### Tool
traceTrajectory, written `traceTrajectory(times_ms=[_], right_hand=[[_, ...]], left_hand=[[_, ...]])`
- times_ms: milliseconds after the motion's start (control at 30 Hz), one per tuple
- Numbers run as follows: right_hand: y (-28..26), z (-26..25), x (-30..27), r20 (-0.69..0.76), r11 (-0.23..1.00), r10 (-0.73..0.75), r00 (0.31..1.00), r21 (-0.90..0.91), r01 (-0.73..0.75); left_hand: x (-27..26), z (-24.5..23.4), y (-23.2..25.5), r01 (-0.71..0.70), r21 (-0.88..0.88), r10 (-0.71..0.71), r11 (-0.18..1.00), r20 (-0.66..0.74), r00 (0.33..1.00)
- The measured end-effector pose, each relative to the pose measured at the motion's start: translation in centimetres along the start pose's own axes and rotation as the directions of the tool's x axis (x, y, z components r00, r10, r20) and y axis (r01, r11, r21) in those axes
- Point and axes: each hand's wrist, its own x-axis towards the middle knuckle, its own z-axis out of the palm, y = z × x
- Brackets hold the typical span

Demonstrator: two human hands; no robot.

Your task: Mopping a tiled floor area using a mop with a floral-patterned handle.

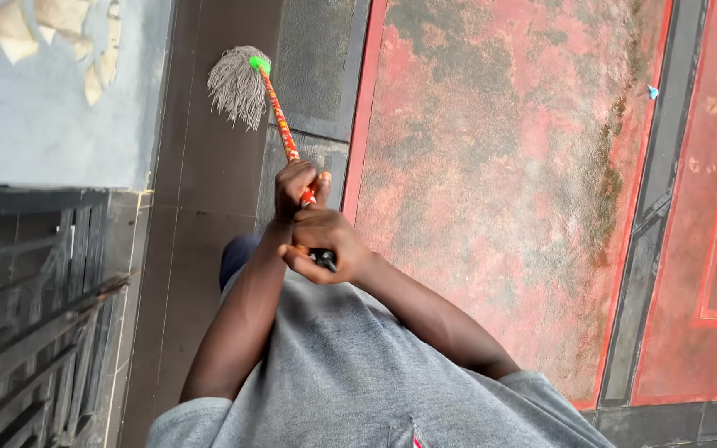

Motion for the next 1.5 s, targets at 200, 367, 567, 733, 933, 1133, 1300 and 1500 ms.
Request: traceTrajectory(times_ms=[200,367,567,733,933,1133,1300,1500], right_hand=[[2.2,-5.6,3.2,-0.149,0.999,0.003,0.989,0.048,0.004],[4.3,-12.1,6.2,-0.173,0.992,-0.071,0.982,0.088,0.088],[7.9,-20.3,12.0,-0.193,0.969,-0.142,0.971,0.173,0.176],[11.5,-26.3,18.3,-0.295,0.951,-0.187,0.937,0.185,0.248],[15.8,-30.4,23.1,-0.26,0.959,-0.2,0.945,0.146,0.243],[21.2,-34.2,27.4,-0.269,0.961,-0.198,0.943,0.137,0.241],[27.8,-38.8,31.2,-0.261,0.961,-0.228,0.938,0.095,0.26],[35.2,-46.2,36.4,-0.281,0.963,-0.217,0.935,0.094,0.252]], left_hand=[[5.9,3.8,-1.1,-0.036,0.022,0.037,0.999,-0.077,0.996],[11.2,7.3,-2.2,-0.063,0.025,0.065,0.998,-0.082,0.995],[21.0,9.6,-4.4,-0.225,-0.083,0.232,0.971,0.088,0.969],[30.1,11.5,-7.2,-0.283,-0.135,0.298,0.949,0.103,0.949],[35.9,13.8,-11.6,-0.269,-0.166,0.289,0.949,0.114,0.95],[42.4,16.1,-17.1,-0.294,-0.169,0.317,0.941,0.13,0.939],[47.9,20.2,-23.4,-0.277,-0.137,0.294,0.951,0.118,0.949],[57.7,24.7,-28.7,-0.295,-0.062,0.3,0.954,0.122,0.946]])
